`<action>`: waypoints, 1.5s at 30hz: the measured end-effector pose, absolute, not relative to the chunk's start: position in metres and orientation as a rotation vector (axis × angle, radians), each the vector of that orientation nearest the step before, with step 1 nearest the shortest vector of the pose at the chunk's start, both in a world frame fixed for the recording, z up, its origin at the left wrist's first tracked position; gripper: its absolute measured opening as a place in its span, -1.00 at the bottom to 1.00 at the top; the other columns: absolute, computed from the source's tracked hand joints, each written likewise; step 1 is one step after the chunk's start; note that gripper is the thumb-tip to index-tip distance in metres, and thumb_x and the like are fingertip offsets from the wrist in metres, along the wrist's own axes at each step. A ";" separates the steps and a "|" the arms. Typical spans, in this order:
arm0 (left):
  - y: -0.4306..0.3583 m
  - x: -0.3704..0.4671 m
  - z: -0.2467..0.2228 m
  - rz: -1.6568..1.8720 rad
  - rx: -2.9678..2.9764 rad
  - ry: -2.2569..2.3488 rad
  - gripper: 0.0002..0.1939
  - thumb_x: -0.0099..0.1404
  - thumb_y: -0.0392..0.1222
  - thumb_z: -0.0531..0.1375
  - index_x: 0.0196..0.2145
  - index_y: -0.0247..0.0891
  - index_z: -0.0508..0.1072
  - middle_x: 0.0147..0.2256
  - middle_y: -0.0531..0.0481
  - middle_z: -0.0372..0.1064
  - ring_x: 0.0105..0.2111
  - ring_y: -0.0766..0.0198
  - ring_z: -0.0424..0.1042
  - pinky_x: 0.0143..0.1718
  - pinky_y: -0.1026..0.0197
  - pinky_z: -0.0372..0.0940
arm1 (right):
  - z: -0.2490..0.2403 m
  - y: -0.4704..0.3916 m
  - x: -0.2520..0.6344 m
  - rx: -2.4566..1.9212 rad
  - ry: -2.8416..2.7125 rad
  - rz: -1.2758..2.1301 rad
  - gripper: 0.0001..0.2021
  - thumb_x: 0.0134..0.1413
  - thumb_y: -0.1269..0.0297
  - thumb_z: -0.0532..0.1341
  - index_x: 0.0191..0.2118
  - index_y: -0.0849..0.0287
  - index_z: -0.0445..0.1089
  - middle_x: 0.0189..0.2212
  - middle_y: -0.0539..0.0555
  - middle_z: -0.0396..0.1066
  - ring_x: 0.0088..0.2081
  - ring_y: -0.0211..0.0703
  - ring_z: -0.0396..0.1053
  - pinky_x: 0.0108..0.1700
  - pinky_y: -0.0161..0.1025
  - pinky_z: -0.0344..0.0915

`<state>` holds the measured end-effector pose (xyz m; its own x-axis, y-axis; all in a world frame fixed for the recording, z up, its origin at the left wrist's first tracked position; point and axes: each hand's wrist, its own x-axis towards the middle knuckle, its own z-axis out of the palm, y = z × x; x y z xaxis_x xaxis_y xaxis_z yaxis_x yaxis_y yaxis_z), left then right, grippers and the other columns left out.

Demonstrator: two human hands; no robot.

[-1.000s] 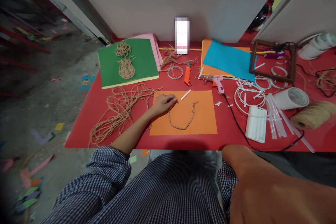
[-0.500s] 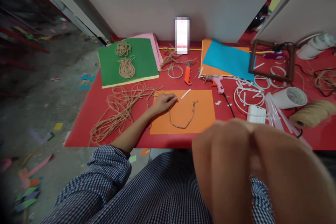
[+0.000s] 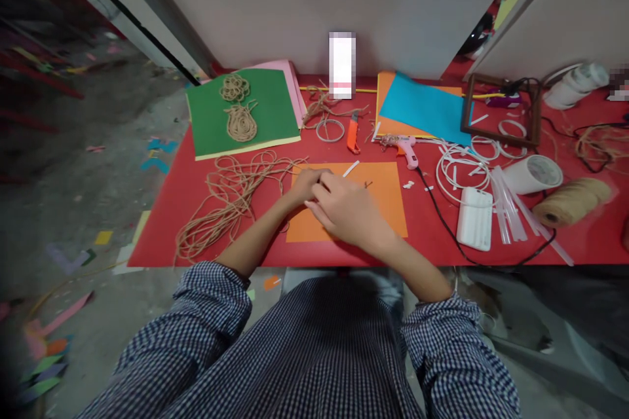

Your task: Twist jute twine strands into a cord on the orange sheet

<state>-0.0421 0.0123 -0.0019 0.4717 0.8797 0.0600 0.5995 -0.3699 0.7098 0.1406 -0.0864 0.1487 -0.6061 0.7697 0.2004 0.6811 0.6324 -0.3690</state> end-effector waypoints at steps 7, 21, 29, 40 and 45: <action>0.012 -0.040 -0.008 0.611 2.055 1.251 -0.59 0.51 -0.01 0.04 -0.18 -0.26 0.64 -0.41 -0.05 0.57 -0.40 0.21 0.46 -0.31 0.22 0.20 | 0.045 -0.116 0.136 -1.544 -2.521 0.334 -0.64 0.41 -0.05 0.22 -0.25 0.17 0.47 -0.25 0.20 0.45 -0.26 -0.02 0.36 -0.27 -0.14 0.15; 0.016 -0.072 0.011 0.651 1.778 0.856 -0.51 0.44 0.19 0.16 -0.07 -0.32 0.59 -0.23 -0.15 0.56 -0.29 0.23 0.51 -0.26 0.23 0.34 | 0.005 -0.128 0.148 -1.481 -2.294 0.406 -0.68 0.49 0.17 0.11 -0.32 0.13 0.42 -0.37 0.07 0.40 -0.30 -0.13 0.34 -0.20 -0.21 0.13; 0.015 -0.078 0.008 0.581 1.612 0.684 -0.34 0.38 0.33 0.18 0.07 -0.35 0.57 -0.17 -0.29 0.60 -0.32 0.22 0.54 -0.36 0.23 0.34 | 0.006 -0.129 0.150 -1.522 -2.112 0.384 -0.64 0.49 0.15 0.08 -0.38 0.12 0.41 -0.43 0.07 0.37 -0.34 -0.13 0.31 -0.22 -0.19 0.14; 0.009 -0.056 -0.005 0.587 1.762 0.869 -0.57 0.37 0.14 0.26 -0.38 -0.32 0.57 -0.37 -0.12 0.56 -0.37 0.25 0.48 -0.29 0.19 0.33 | 0.008 -0.127 0.150 -1.554 -2.092 0.460 -0.74 0.47 0.21 0.09 -0.26 0.13 0.44 -0.37 0.07 0.42 -0.29 -0.11 0.35 -0.18 -0.19 0.17; 0.002 -0.050 -0.003 0.580 2.059 1.032 -0.53 0.40 0.15 0.21 -0.49 -0.27 0.47 -0.53 0.04 0.36 -0.51 0.33 0.24 -0.42 0.22 0.06 | 0.007 -0.128 0.147 -1.527 -2.232 0.403 -0.71 0.48 0.19 0.09 -0.26 0.14 0.46 -0.31 0.12 0.45 -0.25 -0.08 0.37 -0.14 -0.18 0.18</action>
<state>-0.0504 0.0024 -0.0028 0.5729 0.8172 0.0626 0.4785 -0.3955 0.7840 0.1468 -0.1280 0.0070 -0.3197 0.9329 0.1656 0.8162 0.3599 -0.4520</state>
